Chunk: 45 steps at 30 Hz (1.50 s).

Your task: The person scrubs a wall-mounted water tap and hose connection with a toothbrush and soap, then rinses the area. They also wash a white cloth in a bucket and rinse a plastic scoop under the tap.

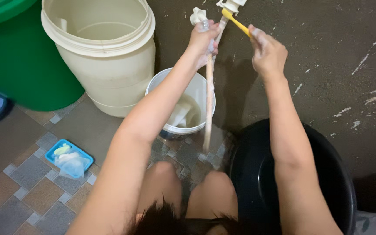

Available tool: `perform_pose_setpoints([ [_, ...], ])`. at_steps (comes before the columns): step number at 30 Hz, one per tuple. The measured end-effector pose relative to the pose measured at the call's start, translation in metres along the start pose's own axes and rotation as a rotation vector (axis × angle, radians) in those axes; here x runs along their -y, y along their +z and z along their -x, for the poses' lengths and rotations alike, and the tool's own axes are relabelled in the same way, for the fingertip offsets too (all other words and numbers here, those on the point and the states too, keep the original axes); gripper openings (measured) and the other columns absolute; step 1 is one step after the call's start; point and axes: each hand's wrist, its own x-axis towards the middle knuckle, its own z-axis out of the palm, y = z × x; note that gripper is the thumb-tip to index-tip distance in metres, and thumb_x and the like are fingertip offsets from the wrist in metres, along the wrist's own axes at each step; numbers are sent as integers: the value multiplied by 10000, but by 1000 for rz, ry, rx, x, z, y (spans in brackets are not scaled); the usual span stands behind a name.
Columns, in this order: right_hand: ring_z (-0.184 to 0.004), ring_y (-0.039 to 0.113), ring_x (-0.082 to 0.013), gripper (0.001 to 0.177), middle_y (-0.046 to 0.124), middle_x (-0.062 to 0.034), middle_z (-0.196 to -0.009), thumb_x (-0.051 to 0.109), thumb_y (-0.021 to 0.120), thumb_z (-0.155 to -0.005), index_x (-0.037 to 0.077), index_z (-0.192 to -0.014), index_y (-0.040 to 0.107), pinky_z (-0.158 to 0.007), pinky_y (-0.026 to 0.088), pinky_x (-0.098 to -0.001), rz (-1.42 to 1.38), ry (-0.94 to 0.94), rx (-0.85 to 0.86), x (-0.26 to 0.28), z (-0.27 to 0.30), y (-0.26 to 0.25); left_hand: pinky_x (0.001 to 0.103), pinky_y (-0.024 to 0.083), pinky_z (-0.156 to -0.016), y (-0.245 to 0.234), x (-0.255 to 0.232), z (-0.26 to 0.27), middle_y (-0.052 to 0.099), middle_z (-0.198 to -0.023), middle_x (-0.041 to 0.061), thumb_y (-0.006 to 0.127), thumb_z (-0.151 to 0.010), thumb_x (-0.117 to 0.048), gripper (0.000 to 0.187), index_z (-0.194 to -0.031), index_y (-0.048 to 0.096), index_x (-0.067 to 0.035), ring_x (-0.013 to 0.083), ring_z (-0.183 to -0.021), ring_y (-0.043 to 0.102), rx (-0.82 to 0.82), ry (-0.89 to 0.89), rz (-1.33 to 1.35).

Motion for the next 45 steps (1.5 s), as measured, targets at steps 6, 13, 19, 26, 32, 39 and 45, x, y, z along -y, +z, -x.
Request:
perform_pose_setpoints([
  [6,-914,741,-305,231,771,-73,-1138,181,684,-1080,248,-1292,746,-762,581,-434,127,-40,152,-8,3,1,354,437,-418,-4,4,-10,621,-1330,152,677,-882,20,573,-1398,439,-55,158,-533,534,2,-5,-108],
  [13,-714,647,-199,307,694,-54,-898,228,606,-1087,188,-1388,651,-615,517,-347,-240,294,172,1,43,31,354,442,-398,-3,4,-9,617,-1369,125,627,-831,48,608,-1390,404,-41,162,-516,555,1,21,-106],
  [19,-420,391,-40,474,457,56,-622,200,406,-1085,165,-1549,317,-339,324,-223,-1478,775,148,72,52,31,337,453,-386,11,-1,-6,688,-1165,130,736,-880,-124,566,-1366,461,-31,154,-501,557,-62,99,-153],
  [26,-435,382,-87,525,426,31,-631,87,387,-1066,85,-1591,368,-354,324,-263,-1653,919,63,89,53,44,315,399,-375,21,-13,-13,613,-789,94,799,-872,-186,494,-1266,532,-55,139,-492,530,-114,29,-236],
  [32,-364,336,-95,401,367,40,-569,239,357,-1115,165,-1507,405,-307,284,-266,-1754,950,128,84,31,31,323,412,-363,25,-12,-12,630,-761,69,793,-861,-176,459,-1217,523,-68,148,-475,536,-152,39,-238],
  [39,-386,303,-97,354,347,39,-600,260,359,-1150,164,-1489,401,-330,261,-271,-1825,1015,212,70,13,36,322,428,-378,19,-10,-13,619,-792,74,788,-904,-192,394,-1171,544,-35,144,-496,545,-107,80,-274],
  [45,-392,310,-69,380,395,49,-600,238,333,-1135,166,-1461,515,-318,269,-249,-1727,968,247,79,28,20,321,417,-360,29,-15,-9,643,-778,84,765,-886,-223,364,-1169,581,-87,147,-477,569,-166,49,-390],
])
